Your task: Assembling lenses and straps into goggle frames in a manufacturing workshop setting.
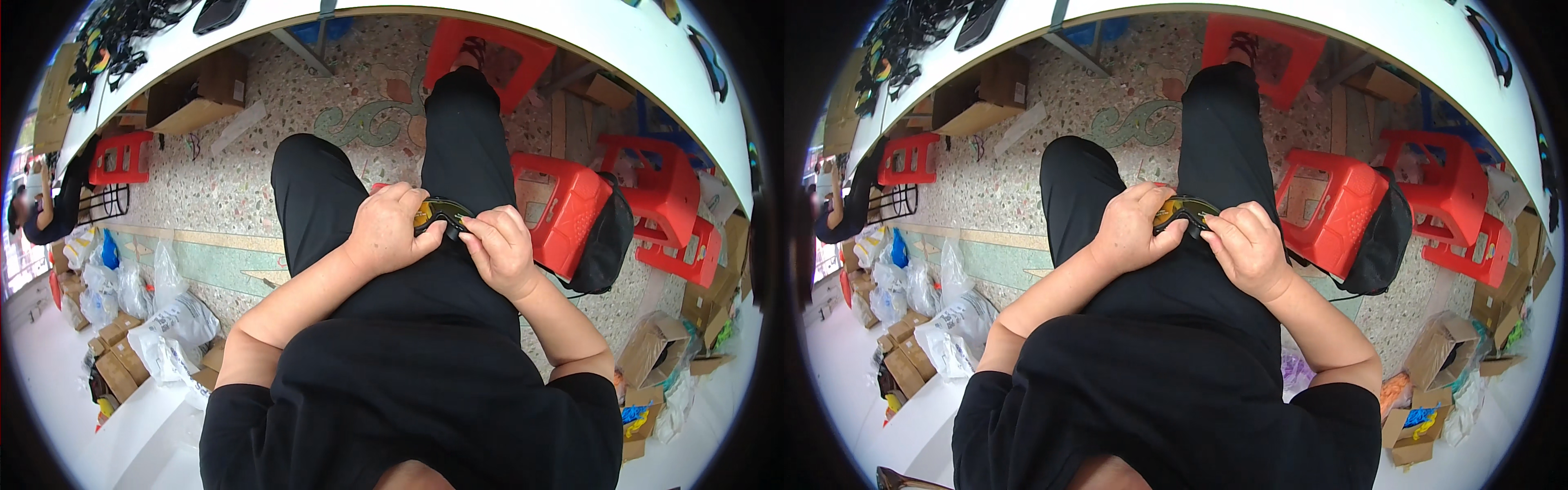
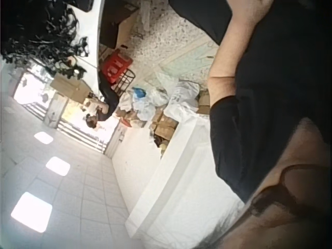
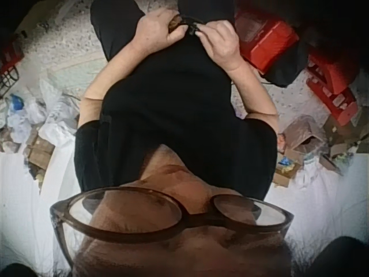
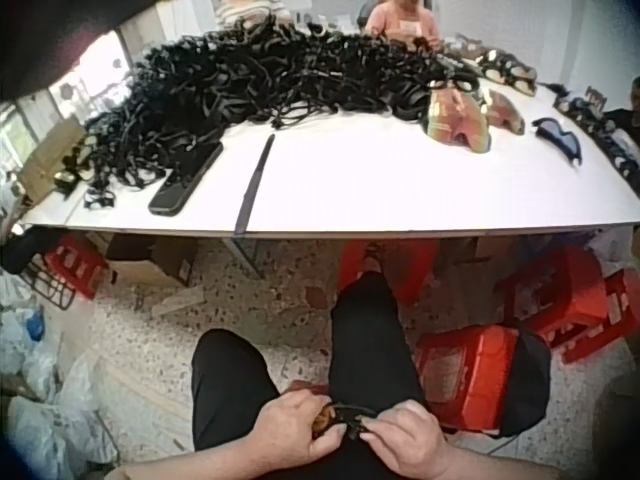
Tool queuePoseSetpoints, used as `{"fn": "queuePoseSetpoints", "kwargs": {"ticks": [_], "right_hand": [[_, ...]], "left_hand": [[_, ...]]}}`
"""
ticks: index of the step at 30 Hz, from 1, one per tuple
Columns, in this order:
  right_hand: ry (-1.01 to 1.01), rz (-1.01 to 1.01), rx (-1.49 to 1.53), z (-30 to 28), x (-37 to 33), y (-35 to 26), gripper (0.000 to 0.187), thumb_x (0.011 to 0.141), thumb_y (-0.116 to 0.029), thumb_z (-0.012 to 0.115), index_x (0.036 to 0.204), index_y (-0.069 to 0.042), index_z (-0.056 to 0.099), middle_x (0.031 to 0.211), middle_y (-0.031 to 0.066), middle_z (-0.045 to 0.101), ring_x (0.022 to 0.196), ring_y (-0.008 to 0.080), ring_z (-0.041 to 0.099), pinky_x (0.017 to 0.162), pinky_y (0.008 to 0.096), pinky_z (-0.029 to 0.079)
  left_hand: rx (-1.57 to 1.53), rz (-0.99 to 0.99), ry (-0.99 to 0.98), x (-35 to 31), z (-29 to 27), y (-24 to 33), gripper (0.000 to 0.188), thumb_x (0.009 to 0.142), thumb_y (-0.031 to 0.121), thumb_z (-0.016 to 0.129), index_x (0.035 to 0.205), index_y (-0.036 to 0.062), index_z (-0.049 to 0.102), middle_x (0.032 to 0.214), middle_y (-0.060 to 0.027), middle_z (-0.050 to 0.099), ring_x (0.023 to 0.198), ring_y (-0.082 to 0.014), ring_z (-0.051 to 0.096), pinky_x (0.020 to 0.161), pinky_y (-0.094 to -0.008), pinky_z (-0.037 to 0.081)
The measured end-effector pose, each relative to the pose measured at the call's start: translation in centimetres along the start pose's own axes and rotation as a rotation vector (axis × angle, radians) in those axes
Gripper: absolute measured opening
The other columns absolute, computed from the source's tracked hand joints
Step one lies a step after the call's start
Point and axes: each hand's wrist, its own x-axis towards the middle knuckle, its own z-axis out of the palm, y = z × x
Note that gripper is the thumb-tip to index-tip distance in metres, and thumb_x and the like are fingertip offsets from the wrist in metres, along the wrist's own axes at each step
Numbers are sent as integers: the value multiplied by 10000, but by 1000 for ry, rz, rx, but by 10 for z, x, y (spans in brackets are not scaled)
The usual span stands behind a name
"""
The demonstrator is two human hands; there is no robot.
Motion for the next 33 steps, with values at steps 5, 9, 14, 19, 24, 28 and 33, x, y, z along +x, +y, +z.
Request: {"fn": "queuePoseSetpoints", "kwargs": {"ticks": [5,9,14,19,24,28,33], "right_hand": [[-47,17,56,-8,9,-3,280,736,-25,761,993,28,665,888,123,614,760,281,595,670,364,500],[-47,24,62,-7,4,-1,262,731,-47,769,962,19,664,879,116,626,773,274,605,678,368,505],[-92,63,186,-20,8,6,327,732,-96,783,1025,0,676,938,124,623,814,259,607,693,347,496],[-268,373,367,-25,11,6,555,687,-267,772,1138,15,615,937,125,577,759,259,578,685,342,480],[-141,301,254,-6,11,-3,397,672,-227,721,988,-3,635,807,137,577,694,309,593,629,365,496],[-132,389,267,4,4,0,327,670,-223,713,911,-20,626,783,132,580,685,316,594,623,377,493],[-151,369,258,10,8,-6,313,657,-219,731,867,-19,612,772,135,576,685,320,591,620,378,489]], "left_hand": [[8,1,15,-1,-2,7,419,723,294,749,970,-33,661,844,-154,644,787,-320,658,710,-397,548],[45,58,78,-1,4,9,435,707,330,759,944,-26,675,790,-124,620,747,-288,652,678,-381,544],[28,81,45,1,-3,13,456,700,334,765,964,-24,663,803,-125,614,755,-291,648,676,-380,543],[-13,122,40,4,-16,24,468,697,339,769,982,-14,654,825,-122,612,773,-293,646,677,-382,541],[65,215,35,2,-29,19,504,711,349,802,1049,13,640,918,-116,642,804,-288,641,703,-381,521],[65,378,11,1,-47,7,410,750,353,795,1004,59,662,934,-73,640,825,-250,635,732,-367,505],[19,505,-142,-1,-41,3,345,756,268,791,975,39,656,928,-82,635,839,-250,640,709,-374,515]]}}
